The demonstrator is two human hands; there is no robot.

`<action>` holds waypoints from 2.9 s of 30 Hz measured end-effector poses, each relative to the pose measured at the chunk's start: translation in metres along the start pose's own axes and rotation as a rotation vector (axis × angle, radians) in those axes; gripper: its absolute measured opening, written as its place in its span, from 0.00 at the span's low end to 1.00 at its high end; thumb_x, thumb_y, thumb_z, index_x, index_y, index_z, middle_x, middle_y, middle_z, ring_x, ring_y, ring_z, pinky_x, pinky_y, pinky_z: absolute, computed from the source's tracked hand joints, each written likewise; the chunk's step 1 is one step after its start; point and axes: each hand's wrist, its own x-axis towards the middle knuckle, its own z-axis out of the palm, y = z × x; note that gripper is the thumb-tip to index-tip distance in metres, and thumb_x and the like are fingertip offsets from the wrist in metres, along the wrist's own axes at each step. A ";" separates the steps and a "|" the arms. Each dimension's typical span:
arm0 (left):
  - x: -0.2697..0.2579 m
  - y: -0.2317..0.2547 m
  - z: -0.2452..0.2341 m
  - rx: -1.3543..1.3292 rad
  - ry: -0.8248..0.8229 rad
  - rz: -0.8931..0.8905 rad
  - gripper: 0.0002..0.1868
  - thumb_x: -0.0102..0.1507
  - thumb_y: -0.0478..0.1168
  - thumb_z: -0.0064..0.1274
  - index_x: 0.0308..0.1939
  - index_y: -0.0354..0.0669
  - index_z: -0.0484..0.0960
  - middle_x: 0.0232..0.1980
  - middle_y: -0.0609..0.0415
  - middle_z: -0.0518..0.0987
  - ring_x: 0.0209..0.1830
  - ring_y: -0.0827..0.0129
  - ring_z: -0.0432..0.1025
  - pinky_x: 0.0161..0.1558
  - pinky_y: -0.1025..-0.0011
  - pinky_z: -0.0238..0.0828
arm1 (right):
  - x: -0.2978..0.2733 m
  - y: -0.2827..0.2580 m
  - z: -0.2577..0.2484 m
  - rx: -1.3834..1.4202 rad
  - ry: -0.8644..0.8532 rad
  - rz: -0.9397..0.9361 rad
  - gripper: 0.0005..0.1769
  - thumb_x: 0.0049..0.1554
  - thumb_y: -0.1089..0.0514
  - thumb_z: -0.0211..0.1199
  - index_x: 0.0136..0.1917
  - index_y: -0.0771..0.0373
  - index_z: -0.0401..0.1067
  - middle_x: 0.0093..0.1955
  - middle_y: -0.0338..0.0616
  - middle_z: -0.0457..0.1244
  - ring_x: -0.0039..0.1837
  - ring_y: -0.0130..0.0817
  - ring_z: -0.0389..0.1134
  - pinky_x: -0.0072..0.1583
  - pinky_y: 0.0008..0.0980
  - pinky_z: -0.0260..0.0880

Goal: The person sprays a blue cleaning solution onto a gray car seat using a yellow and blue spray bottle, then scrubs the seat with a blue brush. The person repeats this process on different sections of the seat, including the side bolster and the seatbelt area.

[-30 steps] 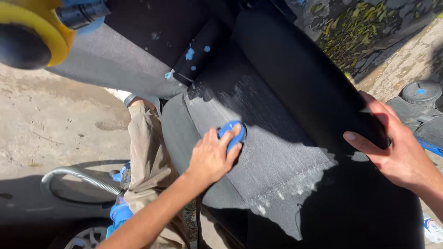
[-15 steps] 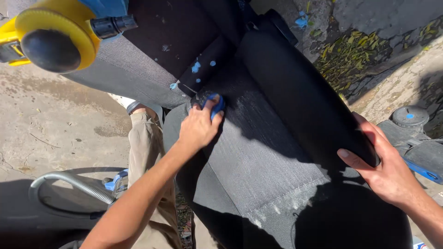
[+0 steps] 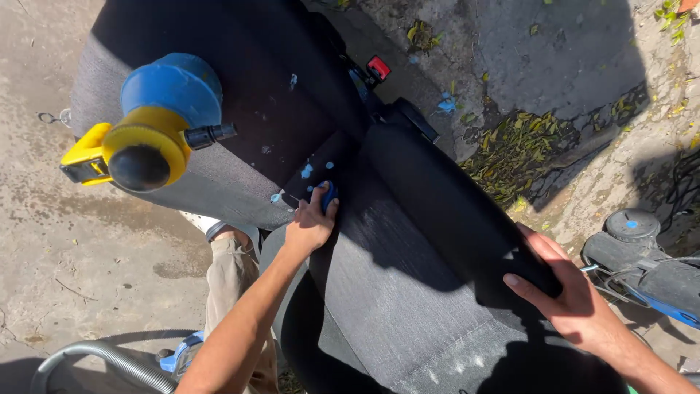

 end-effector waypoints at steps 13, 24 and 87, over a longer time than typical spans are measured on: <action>-0.015 0.022 -0.006 0.052 0.098 0.219 0.27 0.72 0.57 0.48 0.74 0.60 0.67 0.44 0.41 0.78 0.33 0.53 0.80 0.32 0.61 0.82 | 0.000 -0.003 0.002 0.060 0.013 0.089 0.42 0.52 0.58 0.64 0.79 0.65 0.61 0.78 0.43 0.63 0.75 0.33 0.65 0.71 0.33 0.60; -0.088 0.063 -0.011 0.052 0.258 0.704 0.25 0.67 0.45 0.59 0.66 0.42 0.77 0.35 0.44 0.72 0.19 0.63 0.64 0.19 0.67 0.65 | -0.001 0.004 0.003 0.047 0.011 -0.001 0.43 0.53 0.58 0.64 0.80 0.65 0.59 0.79 0.48 0.61 0.78 0.39 0.61 0.75 0.38 0.56; 0.097 0.045 0.014 0.082 -0.006 0.143 0.30 0.74 0.61 0.34 0.77 0.58 0.64 0.55 0.31 0.77 0.45 0.46 0.79 0.40 0.58 0.82 | 0.001 0.040 0.011 -0.120 0.034 0.155 0.46 0.52 0.61 0.63 0.82 0.68 0.56 0.82 0.55 0.57 0.80 0.46 0.59 0.76 0.44 0.55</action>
